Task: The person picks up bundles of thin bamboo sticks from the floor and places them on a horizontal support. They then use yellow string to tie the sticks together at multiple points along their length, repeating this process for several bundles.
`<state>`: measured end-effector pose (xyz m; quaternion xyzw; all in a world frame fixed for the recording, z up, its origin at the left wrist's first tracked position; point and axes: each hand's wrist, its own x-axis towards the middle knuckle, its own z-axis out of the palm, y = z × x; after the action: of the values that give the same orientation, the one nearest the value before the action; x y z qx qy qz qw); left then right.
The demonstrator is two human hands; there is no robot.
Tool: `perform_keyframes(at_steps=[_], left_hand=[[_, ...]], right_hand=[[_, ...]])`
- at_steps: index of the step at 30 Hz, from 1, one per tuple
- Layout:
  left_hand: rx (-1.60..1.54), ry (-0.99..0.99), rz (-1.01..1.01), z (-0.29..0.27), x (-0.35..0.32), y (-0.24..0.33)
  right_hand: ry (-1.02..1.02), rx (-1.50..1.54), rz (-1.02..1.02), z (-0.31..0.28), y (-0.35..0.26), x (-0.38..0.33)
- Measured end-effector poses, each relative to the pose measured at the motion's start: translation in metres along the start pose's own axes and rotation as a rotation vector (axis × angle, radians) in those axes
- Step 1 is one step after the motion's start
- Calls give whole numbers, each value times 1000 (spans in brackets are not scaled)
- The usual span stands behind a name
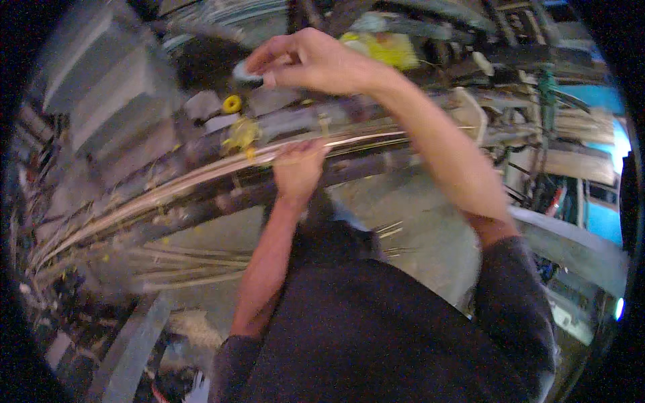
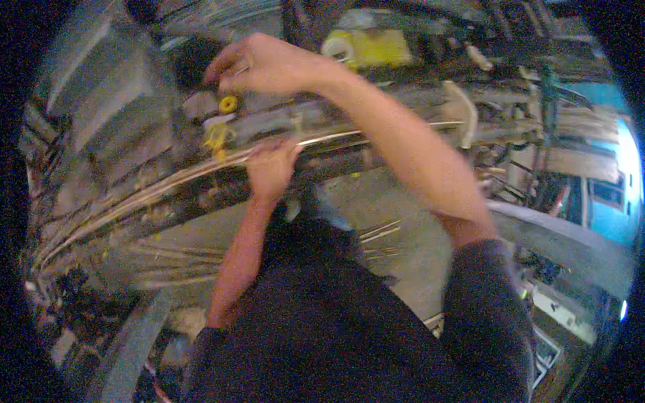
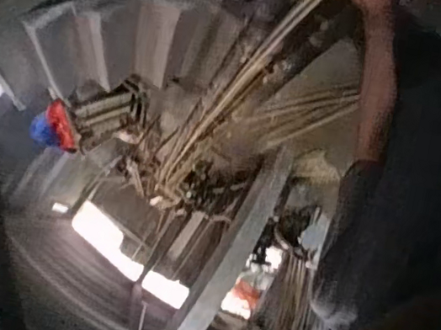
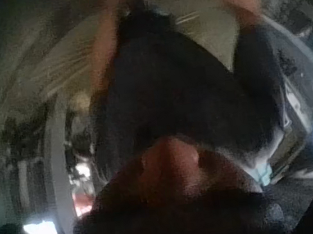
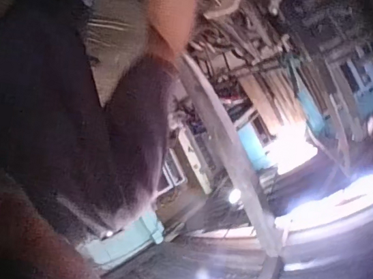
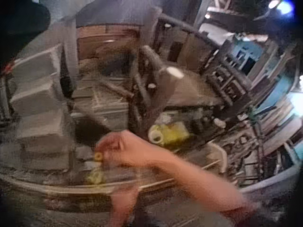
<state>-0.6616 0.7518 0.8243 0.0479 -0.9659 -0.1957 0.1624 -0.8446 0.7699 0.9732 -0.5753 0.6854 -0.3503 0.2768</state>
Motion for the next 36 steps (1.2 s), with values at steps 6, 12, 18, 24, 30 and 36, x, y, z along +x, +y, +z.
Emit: perform_keyframes(at_steps=[6,12,18,24,30,36], left_hand=[[-91,-229,-83,-11,17,15],[-174,-39,-40,-4,4,10],[-202,-17,-39,-6,15,14],[-101,-12,-10,4,6,-1],[29,-37,-60,47,6,10],[-27,62,-60,43,2,13]], right_hand=[[146,-231,965,67,204,-50],[396,342,893,57,172,-11],[418,426,896,46,172,-18],[258,279,751,49,209,-8],[292,607,658,22,173,-31],[304,620,699,25,159,-31]])
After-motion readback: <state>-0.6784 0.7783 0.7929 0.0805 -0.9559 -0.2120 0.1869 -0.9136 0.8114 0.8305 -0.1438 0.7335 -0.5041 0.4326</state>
